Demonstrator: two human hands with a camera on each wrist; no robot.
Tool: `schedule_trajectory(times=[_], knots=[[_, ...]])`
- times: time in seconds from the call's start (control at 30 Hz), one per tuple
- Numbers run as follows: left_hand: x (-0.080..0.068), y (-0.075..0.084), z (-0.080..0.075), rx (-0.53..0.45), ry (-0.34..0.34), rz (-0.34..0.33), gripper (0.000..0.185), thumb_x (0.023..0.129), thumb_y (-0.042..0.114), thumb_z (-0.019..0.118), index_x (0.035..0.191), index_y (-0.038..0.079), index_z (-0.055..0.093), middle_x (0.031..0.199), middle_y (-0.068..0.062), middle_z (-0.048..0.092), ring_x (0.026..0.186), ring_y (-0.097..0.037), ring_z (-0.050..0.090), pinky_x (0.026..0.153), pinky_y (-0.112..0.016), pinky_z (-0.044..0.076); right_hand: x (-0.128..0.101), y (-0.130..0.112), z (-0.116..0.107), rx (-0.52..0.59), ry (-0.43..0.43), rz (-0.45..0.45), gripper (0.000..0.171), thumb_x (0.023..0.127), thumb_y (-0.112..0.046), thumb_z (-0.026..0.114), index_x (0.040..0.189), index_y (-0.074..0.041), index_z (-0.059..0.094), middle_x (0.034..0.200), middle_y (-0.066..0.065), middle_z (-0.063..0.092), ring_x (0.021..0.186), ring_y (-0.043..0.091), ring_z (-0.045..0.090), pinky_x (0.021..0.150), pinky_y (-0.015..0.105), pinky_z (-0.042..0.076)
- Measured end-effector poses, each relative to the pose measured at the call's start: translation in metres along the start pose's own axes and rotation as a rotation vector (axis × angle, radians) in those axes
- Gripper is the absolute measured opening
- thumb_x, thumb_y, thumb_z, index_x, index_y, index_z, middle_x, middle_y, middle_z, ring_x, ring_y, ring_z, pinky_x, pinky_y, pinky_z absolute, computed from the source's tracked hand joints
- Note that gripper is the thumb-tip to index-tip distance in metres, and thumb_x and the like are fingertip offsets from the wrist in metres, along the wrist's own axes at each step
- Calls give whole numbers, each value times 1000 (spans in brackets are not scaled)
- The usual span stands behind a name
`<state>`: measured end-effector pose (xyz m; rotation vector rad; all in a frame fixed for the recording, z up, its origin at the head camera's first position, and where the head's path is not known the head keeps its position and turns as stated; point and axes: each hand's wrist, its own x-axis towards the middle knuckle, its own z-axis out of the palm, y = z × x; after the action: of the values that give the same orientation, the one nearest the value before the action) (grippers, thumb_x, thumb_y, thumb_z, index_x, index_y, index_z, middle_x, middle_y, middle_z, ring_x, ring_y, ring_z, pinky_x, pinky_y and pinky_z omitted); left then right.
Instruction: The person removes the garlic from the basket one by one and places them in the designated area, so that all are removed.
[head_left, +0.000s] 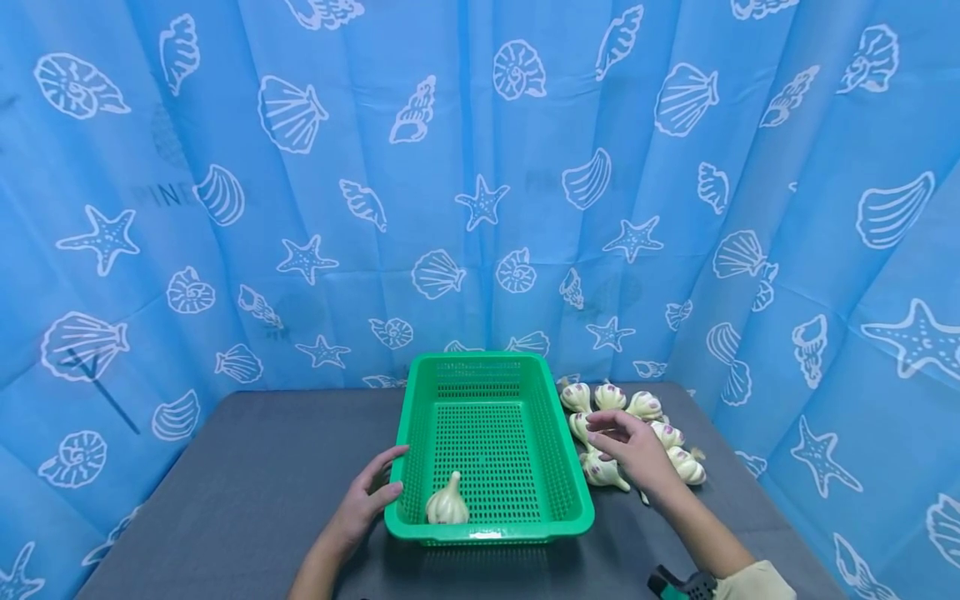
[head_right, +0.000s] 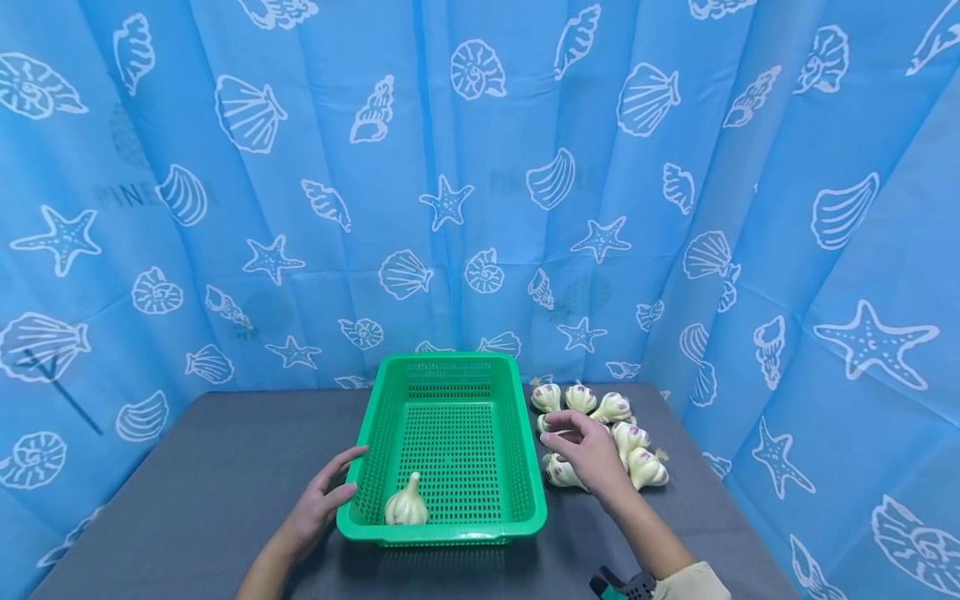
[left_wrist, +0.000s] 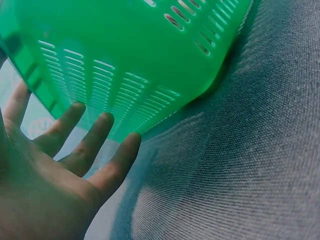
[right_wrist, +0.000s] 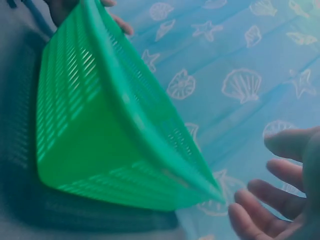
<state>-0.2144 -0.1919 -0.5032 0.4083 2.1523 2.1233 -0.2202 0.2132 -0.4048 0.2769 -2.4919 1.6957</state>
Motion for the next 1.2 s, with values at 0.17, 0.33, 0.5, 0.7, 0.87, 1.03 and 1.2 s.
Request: schedule_trajectory(times=[0.17,0.33,0.5,0.7,0.87,1.03,1.2], knots=[[0,-1,-1,5,0,6,51,100,16,52,149,13,39,150,-21,31,133,-43,33,95,-48,43,5,-9,3,-13,-133,-33,36,95,-16,65,123,4,58,119,23,60,103,32,62,78,41,53],[2,-3,-1,0,-12,-3,51,100,16,51,149,14,38,150,-21,31,133,-42,34,95,-48,43,11,-13,8,-31,-229,-78,39,94,-15,65,125,7,56,121,26,58,104,33,62,77,39,54],[2,-3,-1,0,-14,5,51,100,16,51,149,12,38,149,-22,32,132,-41,36,93,-44,45,20,-17,12,-86,-357,-142,40,94,-19,66,127,2,57,123,22,58,108,38,59,80,38,53],[1,0,0,0,-11,15,51,101,15,50,150,9,36,147,-24,34,128,-35,41,91,-39,47,34,-24,17,-105,-548,-150,43,94,-19,66,131,0,55,129,18,55,114,43,54,86,42,51],[0,2,0,-7,-21,16,51,101,15,50,150,8,36,148,-24,32,129,-38,39,91,-40,46,44,-30,25,-112,-682,-132,45,94,-19,66,134,-2,53,131,18,54,116,43,53,87,42,50],[-1,2,0,-10,-35,29,52,101,14,49,150,7,34,149,-27,30,131,-43,35,92,-42,45,55,-35,37,-81,-817,-79,47,94,-14,65,137,-2,50,135,19,51,117,39,54,86,40,51],[0,0,0,-10,-19,18,51,101,14,50,150,8,35,148,-25,32,131,-41,36,91,-42,46,64,-40,51,-81,-921,5,51,93,-12,66,140,-4,48,138,17,49,118,34,55,83,41,52]])
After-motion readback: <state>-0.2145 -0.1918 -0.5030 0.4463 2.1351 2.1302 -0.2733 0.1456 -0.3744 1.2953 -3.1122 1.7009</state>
